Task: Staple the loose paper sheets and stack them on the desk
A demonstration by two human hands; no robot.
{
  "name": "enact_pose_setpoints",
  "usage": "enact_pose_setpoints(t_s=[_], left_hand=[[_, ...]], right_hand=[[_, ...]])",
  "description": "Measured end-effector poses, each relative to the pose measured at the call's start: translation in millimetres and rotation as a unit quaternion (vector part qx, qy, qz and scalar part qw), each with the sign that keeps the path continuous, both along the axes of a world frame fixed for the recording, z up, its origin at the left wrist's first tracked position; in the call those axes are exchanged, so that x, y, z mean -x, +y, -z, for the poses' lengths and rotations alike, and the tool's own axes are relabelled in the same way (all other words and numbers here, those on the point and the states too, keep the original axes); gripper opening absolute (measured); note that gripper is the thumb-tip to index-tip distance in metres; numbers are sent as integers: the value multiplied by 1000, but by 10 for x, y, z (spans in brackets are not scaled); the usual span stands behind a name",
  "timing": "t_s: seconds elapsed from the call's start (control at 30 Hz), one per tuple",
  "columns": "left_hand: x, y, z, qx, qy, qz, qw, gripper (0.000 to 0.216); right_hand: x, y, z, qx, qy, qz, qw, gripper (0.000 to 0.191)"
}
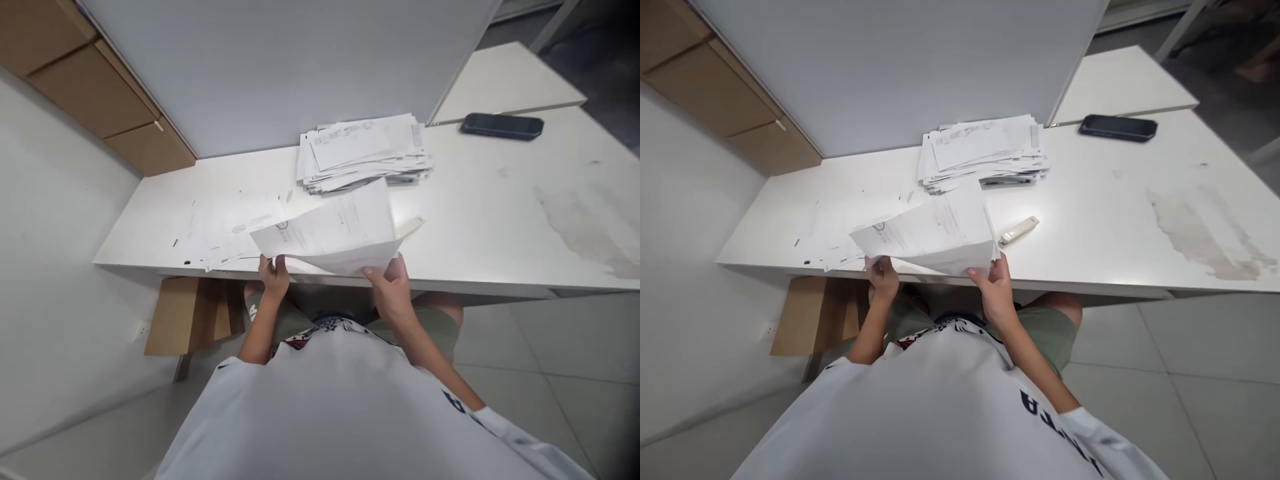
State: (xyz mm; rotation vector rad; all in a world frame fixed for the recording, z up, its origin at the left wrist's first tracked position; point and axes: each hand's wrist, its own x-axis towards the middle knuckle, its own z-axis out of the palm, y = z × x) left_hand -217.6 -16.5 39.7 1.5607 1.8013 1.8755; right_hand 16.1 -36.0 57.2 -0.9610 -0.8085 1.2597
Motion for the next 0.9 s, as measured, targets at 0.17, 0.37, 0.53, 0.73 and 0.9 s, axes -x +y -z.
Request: enact_pose_setpoints(t_s=[0.17,0.37,0.53,0.73,0.9], left_hand=[[-100,394,33,-54,10,31,998,52],[-26,438,152,-32,-34,55,997,50],[62,470,268,-22,-68,57,996,53],[43,439,224,-4,-93,64,994,47],[18,446,191,-51,-94,60,992,42]], right_hand=[[-145,467,247,-82,-107,0,991,62],[-217,577,540,-86,-194,-2,977,68],[-83,715,552,-72,-167,-27,983,72],[53,799,440,-68,-97,-27,993,40],[11,749,411,-59,-95,-19,994,27]])
